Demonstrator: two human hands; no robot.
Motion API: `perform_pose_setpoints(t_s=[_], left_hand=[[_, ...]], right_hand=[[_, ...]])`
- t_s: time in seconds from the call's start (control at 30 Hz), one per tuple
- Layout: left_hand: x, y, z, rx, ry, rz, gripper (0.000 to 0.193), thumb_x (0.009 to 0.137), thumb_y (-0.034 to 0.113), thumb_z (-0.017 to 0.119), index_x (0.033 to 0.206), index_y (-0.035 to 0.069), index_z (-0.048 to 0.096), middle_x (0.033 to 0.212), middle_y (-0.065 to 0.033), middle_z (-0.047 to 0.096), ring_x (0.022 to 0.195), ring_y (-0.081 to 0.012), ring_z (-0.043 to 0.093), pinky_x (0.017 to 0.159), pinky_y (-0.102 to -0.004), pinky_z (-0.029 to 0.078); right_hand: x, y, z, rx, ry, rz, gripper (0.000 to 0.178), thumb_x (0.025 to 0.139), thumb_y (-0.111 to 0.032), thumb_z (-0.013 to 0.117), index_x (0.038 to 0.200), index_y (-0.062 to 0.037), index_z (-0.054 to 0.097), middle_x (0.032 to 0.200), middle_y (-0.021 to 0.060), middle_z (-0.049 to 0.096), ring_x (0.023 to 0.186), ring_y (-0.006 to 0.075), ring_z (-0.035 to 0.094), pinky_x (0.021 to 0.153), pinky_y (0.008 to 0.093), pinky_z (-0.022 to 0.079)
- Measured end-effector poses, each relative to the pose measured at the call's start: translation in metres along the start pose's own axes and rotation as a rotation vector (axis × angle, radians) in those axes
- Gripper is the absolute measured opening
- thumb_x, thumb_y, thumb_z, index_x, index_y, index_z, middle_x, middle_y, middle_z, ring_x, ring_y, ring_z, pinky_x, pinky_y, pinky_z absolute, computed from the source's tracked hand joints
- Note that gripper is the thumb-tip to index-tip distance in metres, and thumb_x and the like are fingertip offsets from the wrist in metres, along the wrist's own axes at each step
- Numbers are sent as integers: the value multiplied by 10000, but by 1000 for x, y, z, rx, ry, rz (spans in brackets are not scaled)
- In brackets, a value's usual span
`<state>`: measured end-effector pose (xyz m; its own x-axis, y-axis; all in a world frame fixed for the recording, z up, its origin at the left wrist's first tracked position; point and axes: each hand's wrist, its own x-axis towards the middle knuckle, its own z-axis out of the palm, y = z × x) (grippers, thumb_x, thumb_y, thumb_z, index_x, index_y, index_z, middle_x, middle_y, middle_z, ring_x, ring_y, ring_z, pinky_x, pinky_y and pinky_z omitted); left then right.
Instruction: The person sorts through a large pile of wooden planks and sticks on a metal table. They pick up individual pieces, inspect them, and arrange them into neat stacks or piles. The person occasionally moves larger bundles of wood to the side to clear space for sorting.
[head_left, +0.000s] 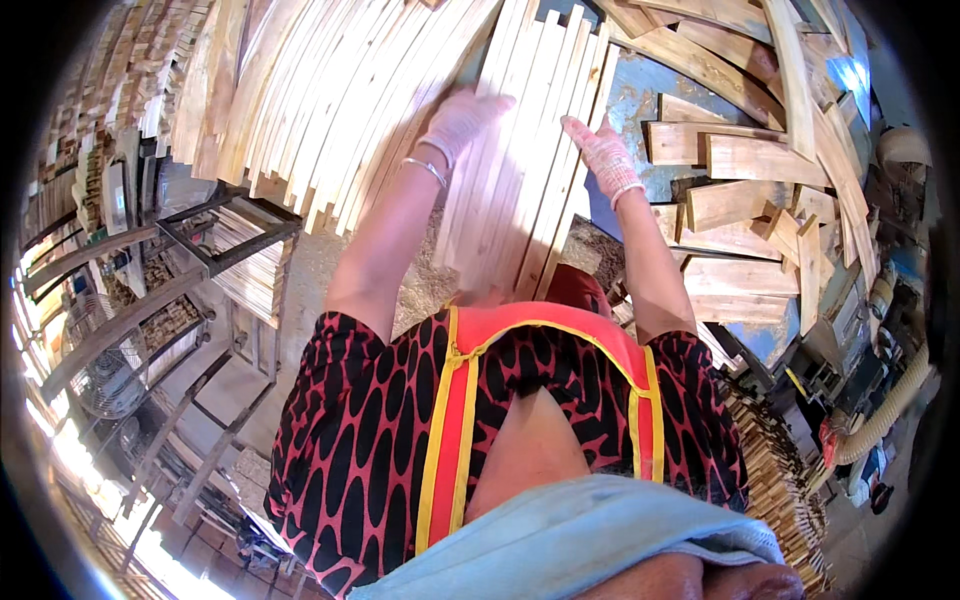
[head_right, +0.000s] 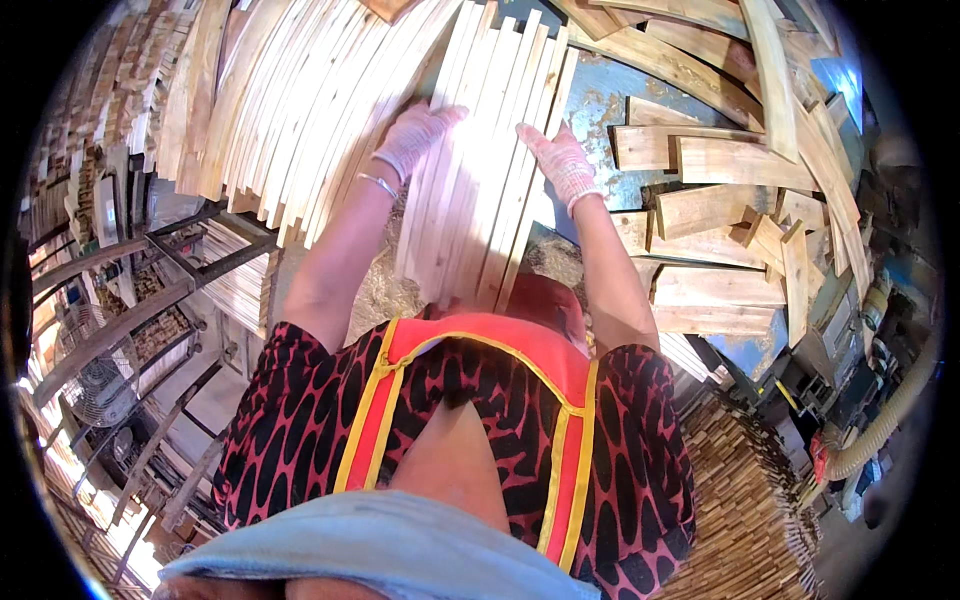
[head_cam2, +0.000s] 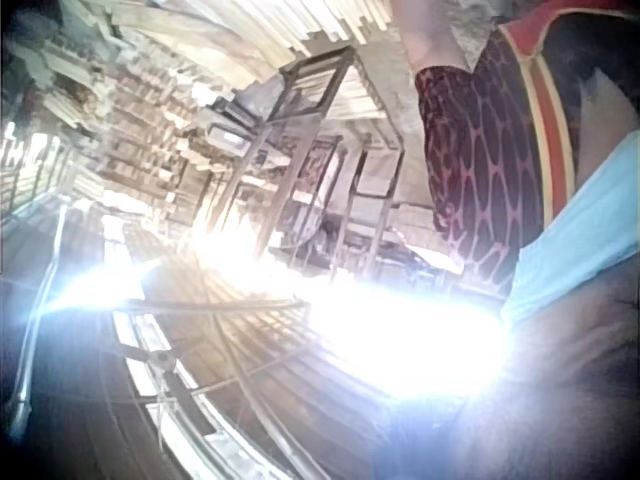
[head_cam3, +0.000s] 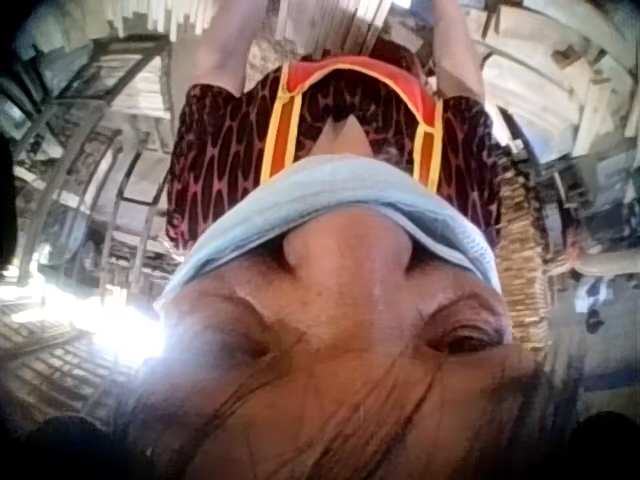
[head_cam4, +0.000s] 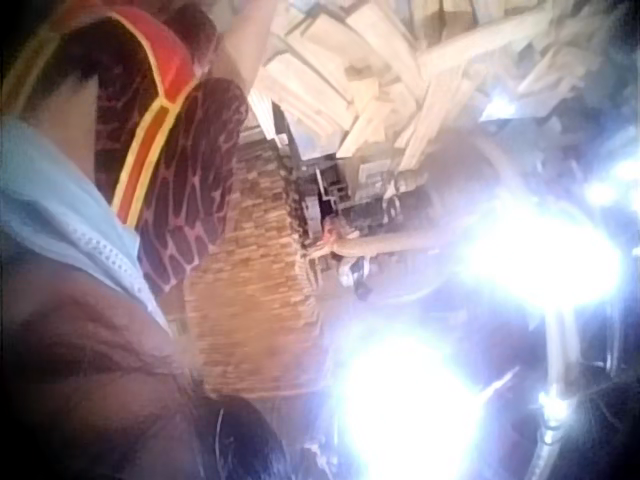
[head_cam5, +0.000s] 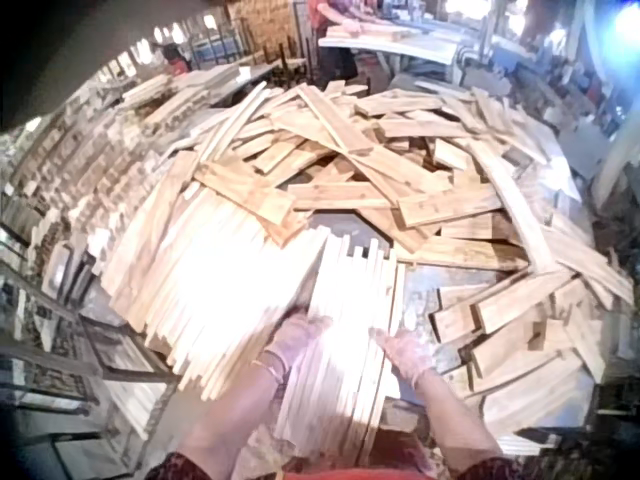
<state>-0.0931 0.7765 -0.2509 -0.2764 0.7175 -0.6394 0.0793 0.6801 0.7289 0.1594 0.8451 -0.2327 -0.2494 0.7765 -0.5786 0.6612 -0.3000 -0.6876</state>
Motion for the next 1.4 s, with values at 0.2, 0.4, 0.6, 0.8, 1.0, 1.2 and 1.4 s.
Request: perform_pose_setpoints(t_s=[0.2, 0.4, 0.6, 0.8, 1.0, 1.2, 1.4], left_hand=[[-52, 32, 5, 225, 144, 152, 968, 815, 498, 860, 1597, 67, 486, 1573, -214, 548, 1433, -322, 576, 1171, -464, 506], [-155, 137, -22, -271, 72, 958, 743, 884, 287, 858, 1507, 63, 521, 1370, -130, 673, 1238, -237, 661, 1023, -382, 582], [-172, 120, -39, -276, 44, 1282, 642, 932, 311, 813, 1470, 71, 559, 1362, -115, 707, 1239, -254, 687, 997, -378, 602], [-84, -59, -56, 362, 320, 1082, 562, 1021, 352, 677, 1510, 104, 557, 1459, -132, 647, 1276, -254, 667, 1035, -362, 579], [-93, -82, -75, 1101, 176, 899, 566, 1080, 315, 556, 1579, 66, 458, 1487, -152, 607, 1290, -256, 644, 1073, -364, 541], [-91, -20, -84, 1735, 58, 493, 566, 1016, 135, 601, 1566, 73, 483, 1490, -142, 586, 1373, -241, 590, 1141, -351, 506], [-105, -44, -160, 1340, 230, 652, 545, 1052, 231, 500, 1567, 53, 501, 1574, -173, 556, 1437, -345, 547, 1235, -459, 442]], right_hand=[[-25, 0, -1, 541, 100, -167, 739, 925, -300, 861, 1481, 67, 540, 1337, 219, 717, 1219, 297, 693, 1073, 366, 540], [-123, -119, -89, 687, 332, -703, 570, 915, -201, 864, 1371, 29, 611, 1229, 134, 732, 1124, 221, 716, 975, 372, 606], [-185, -129, -79, 576, 425, -1044, 605, 879, -205, 866, 1384, -28, 583, 1275, 136, 689, 1193, 253, 672, 1031, 425, 571], [-94, 58, 41, -735, 878, -1014, 830, 1012, -421, 671, 1666, -57, 313, 1609, 204, 474, 1435, 391, 483, 1158, 527, 446], [-125, 75, 92, -759, 565, -688, 986, 967, -330, 717, 1671, 60, 147, 1656, 329, 345, 1478, 436, 458, 1209, 476, 425], [-110, 55, 116, -696, 262, -253, 818, 951, -172, 672, 1598, 116, 262, 1633, 340, 381, 1461, 457, 484, 1180, 484, 468], [-121, 22, 105, 96, 48, -252, 779, 890, -83, 631, 1624, 35, 399, 1645, 274, 448, 1408, 387, 569, 1191, 420, 442]])
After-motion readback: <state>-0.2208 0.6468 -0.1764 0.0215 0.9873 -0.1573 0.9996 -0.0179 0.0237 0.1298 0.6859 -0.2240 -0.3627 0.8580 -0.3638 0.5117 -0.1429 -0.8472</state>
